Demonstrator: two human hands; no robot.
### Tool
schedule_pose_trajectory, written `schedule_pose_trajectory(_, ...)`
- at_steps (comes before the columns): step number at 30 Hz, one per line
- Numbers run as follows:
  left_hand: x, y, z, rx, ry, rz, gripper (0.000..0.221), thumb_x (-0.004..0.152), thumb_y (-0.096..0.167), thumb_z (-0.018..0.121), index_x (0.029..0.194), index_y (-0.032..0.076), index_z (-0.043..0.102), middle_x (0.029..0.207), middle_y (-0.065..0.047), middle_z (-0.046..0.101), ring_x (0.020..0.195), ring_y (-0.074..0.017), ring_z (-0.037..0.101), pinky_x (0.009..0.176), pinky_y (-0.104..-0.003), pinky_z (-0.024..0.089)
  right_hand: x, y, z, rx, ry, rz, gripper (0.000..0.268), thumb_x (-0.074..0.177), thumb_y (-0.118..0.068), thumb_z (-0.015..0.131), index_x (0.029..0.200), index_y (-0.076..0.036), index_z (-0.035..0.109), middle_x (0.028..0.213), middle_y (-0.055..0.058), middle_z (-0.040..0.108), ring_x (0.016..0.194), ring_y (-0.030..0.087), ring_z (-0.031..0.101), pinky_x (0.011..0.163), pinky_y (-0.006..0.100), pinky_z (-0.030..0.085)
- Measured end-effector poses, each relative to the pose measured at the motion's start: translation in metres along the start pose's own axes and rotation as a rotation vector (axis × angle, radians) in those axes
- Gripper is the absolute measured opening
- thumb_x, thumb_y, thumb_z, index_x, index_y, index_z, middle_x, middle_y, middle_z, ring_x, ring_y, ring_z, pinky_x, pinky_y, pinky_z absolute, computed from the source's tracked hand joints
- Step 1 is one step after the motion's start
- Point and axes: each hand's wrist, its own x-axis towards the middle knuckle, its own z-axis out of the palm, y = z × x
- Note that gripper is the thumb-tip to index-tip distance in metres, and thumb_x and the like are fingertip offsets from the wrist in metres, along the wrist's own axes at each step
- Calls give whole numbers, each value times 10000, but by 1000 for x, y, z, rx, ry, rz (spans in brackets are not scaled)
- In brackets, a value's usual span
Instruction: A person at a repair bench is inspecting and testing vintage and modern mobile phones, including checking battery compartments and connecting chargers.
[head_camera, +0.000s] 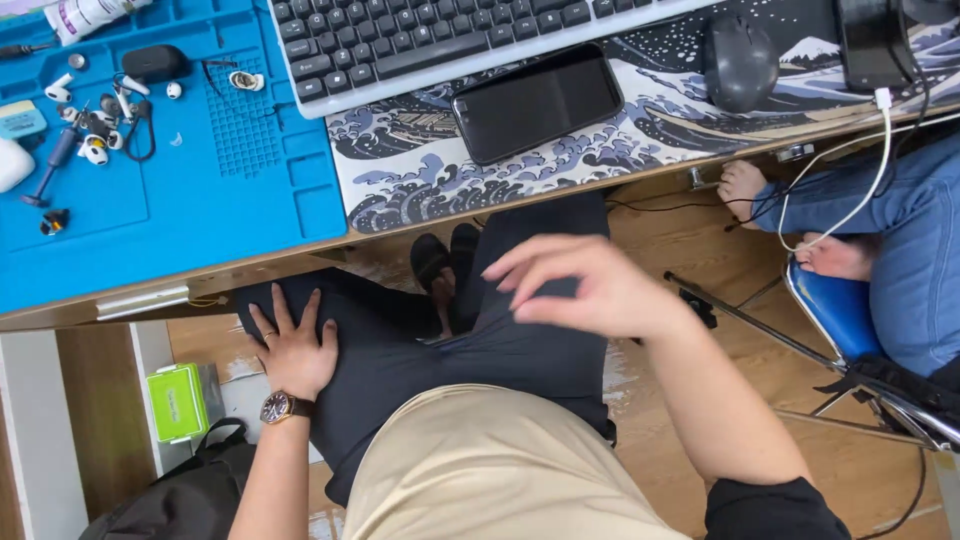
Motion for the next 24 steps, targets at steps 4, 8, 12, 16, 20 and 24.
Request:
schedule_pose_trajectory(4, 1, -2, 10, 45, 47, 20, 528, 994, 474, 427, 1514, 401, 488, 1767, -82, 162, 1601, -458, 11, 1218, -707, 82, 0, 22, -101, -371, 439, -171, 188, 1067, -117, 679, 912, -30, 739, 1042, 220, 748, 1010, 372, 738, 1006, 456, 538)
schedule_pose_trajectory(8, 8, 0, 9, -8, 56, 125, 595, 946, 522, 411, 1486, 306, 539, 1719, -91, 242, 1570, -484, 49, 1189, -721, 44, 12, 67, -166, -1099, 870, -357, 322, 1223, -218, 545, 1186, 92, 625, 1159, 255, 611, 1057, 406, 570, 902, 480, 429)
schedule_pose_trajectory(12, -5, 53, -27, 99, -360, 387, 668, 945, 640, 434, 1474, 248, 546, 1492, -109, 556, 1401, -316, 489, 1134, -523, 308, 14, 75, -168, -1258, 781, -58, 520, 1019, -107, 911, 1392, 40, 580, 1354, 261, 568, 1181, 467, 543, 958, 563, 469)
schedule_pose_trajectory(16, -45, 185, -172, -398, -697, 424, 489, 935, 408, 601, 1389, 229, 639, 1347, 68, 741, 1163, -86, 744, 843, -277, 562, 13, 87, -173, -1341, 879, 31, 412, 1009, -61, 892, 1318, 13, 629, 1295, 236, 636, 1157, 451, 583, 933, 542, 487)
schedule_pose_trajectory(20, -11, 224, -236, -414, 245, 985, 344, 1056, 300, 542, 1236, 58, 708, 1180, -104, 761, 1083, -308, 712, 895, -443, 525, 16, 80, -167, -1310, 947, 105, 360, 945, -82, 854, 1271, -81, 700, 1277, 150, 574, 1028, 439, 671, 777, 546, 558)
schedule_pose_trajectory(24, 84, 231, -245, -9, 1070, 901, 316, 1124, 276, 712, 1357, 66, 674, 1386, -218, 563, 1261, -420, 546, 1015, -564, 441, 13, 86, -170, -1246, 948, 58, 305, 949, -108, 780, 1241, -21, 764, 1307, 133, 641, 1120, 362, 688, 892, 486, 537)
